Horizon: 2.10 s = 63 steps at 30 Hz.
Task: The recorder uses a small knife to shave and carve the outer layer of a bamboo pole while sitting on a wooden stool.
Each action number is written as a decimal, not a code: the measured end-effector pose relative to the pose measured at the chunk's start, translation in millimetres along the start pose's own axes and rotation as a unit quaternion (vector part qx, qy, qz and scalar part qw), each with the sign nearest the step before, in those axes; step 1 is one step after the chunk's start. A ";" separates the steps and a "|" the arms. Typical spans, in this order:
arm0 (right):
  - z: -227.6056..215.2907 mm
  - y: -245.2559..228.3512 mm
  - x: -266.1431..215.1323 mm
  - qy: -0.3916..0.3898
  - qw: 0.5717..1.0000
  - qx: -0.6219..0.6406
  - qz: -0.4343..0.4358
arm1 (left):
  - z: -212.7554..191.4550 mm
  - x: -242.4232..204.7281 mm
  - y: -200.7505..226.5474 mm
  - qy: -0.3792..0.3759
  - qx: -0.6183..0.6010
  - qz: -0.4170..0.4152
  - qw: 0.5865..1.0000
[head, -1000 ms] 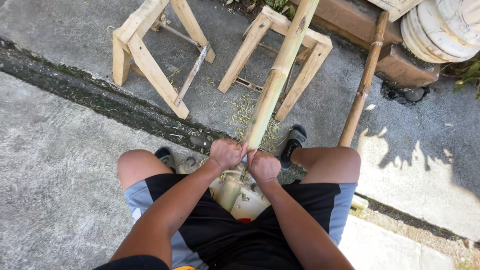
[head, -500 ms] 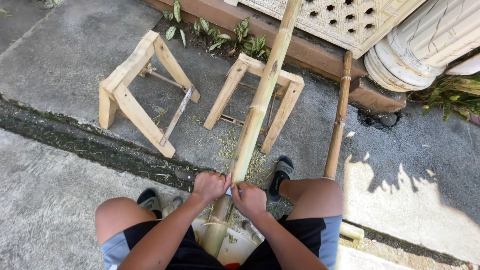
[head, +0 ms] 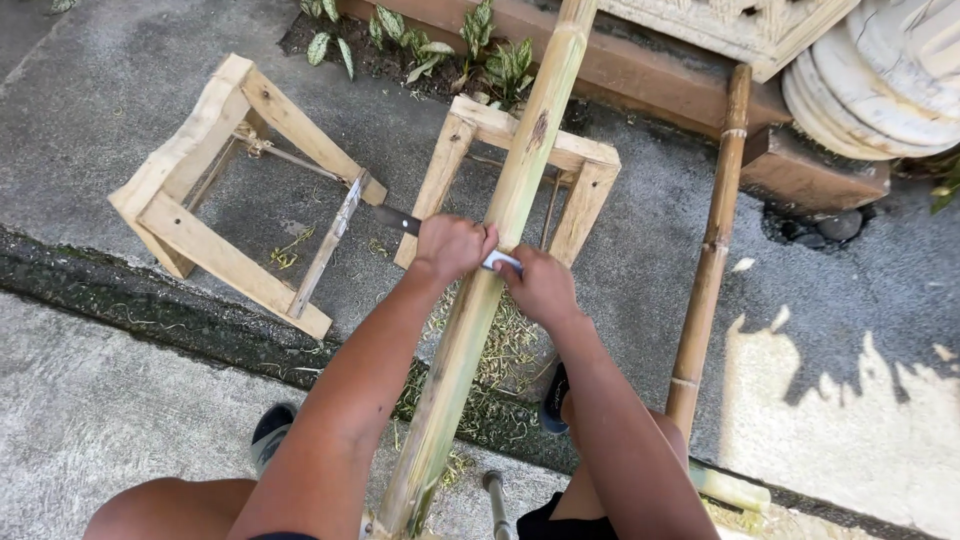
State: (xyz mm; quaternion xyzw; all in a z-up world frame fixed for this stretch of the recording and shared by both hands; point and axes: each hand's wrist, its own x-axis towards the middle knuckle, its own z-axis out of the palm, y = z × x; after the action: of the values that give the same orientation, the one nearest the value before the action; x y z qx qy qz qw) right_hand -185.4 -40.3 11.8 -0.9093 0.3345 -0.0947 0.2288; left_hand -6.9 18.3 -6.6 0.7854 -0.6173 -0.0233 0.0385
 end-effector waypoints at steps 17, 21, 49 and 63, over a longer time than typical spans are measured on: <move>-9.2 -1.4 11.6 -0.001 0.999 -0.022 -0.029 | 6.3 0.3 -6.5 0.240 0.013 0.092 0.966; -2.2 10.7 14.7 0.043 0.998 -0.016 -0.046 | 5.9 14.9 -2.9 0.257 0.017 0.093 0.962; -6.7 -2.1 11.1 0.043 0.998 -0.022 -0.033 | -1.1 7.2 -5.1 0.225 0.025 0.077 0.971; 4.4 -7.9 -5.0 0.068 0.993 -0.026 -0.094 | 7.7 -21.8 -4.9 0.228 0.002 0.064 0.972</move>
State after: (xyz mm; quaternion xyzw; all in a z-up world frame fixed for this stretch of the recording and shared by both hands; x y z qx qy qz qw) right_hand -183.4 -30.1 11.7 -0.9338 0.2645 -0.1686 0.1723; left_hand -8.0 40.5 -15.0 0.7291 -0.6412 0.1598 0.1784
